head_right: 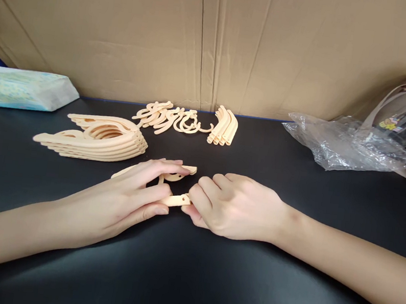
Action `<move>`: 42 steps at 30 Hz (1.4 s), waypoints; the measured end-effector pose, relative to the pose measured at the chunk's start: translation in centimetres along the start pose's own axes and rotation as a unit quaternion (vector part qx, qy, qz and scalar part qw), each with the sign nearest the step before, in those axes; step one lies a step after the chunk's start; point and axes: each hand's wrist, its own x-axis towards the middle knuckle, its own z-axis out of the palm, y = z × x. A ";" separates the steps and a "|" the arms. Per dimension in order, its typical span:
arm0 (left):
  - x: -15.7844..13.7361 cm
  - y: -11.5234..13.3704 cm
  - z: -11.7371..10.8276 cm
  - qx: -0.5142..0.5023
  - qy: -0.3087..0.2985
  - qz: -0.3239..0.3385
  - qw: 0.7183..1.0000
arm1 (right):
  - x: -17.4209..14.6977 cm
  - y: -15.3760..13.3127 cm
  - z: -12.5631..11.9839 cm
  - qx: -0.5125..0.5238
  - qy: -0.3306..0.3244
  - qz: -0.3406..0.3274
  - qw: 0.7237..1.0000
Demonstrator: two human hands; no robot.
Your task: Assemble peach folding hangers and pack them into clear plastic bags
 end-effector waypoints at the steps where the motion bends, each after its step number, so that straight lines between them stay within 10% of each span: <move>1: 0.0 0.0 0.0 0.000 0.000 0.000 1.000 | 0.0 0.0 0.0 0.000 0.000 0.000 1.000; 19: 0.0 0.2 0.1 0.015 0.024 0.001 1.000 | 0.0 0.0 0.2 0.005 0.008 -0.011 1.000; 27: -0.2 -0.1 -0.1 -0.056 0.060 -0.158 0.984 | 0.0 0.2 0.0 0.097 -0.001 -0.015 0.995; 42: 0.2 -0.7 0.0 -0.181 0.106 -0.204 0.956 | -0.4 0.5 0.7 0.281 0.024 -0.008 0.959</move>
